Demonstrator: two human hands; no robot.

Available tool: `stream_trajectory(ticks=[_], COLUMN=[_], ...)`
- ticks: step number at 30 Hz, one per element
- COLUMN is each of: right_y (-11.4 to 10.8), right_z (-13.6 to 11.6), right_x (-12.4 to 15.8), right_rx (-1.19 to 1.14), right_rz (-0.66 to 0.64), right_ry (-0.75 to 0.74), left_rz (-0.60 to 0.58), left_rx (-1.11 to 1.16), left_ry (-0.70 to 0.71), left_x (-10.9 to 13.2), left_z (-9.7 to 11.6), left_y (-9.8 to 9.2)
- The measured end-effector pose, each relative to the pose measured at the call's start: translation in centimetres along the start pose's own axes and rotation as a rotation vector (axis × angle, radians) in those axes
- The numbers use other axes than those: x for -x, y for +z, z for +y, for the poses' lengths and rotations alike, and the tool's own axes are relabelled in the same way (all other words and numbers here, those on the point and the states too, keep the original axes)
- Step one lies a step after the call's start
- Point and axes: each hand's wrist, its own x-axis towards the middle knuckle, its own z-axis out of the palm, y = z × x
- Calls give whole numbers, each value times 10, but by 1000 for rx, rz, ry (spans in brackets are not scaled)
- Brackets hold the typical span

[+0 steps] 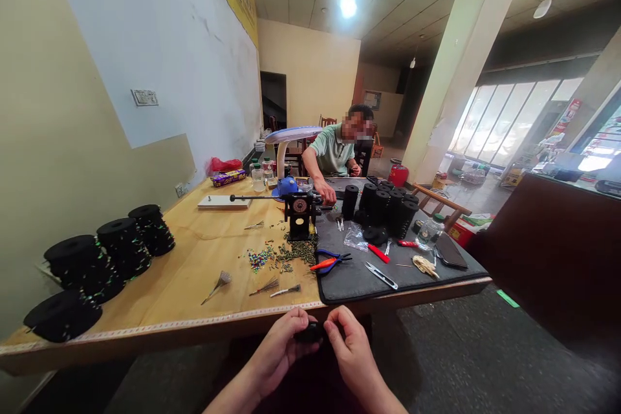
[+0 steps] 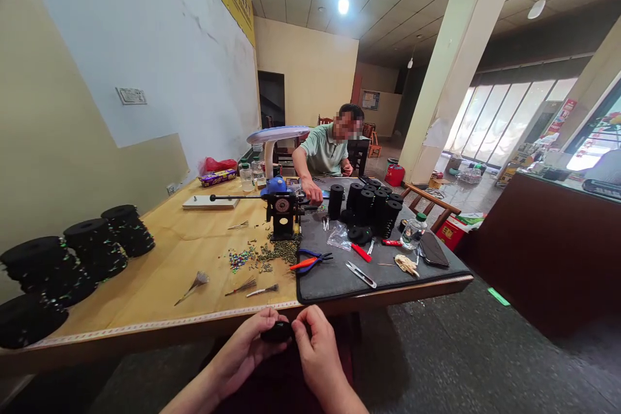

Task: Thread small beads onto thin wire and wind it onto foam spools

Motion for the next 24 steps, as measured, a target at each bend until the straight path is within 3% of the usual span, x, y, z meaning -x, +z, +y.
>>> stream_trajectory(ticks=[5,9,13,15,20,24], right_y=[15,11,1,-3,-5,-5], right_z=[3,2,-5,-7,-7,-8], right_x=[-1,-4,-3,-3,-3,-2], right_rx=[-276,-139,92,86,-11,98], right_rz=[-77,8,-30,-81,-154,-122], right_ry=[198,40,-144,-142,-10,-102], left_rz=[-141,-112,-8,-44,-195,-41], left_rx=[51,-130,-463,-440,-113,-335], left_ry=[113,62,89,102,-12,-2], left_x=[0,0,-3,-3,1,2], left_z=[1,5,5,3,1,2], left_y=[3,3,-1,-2,1,6])
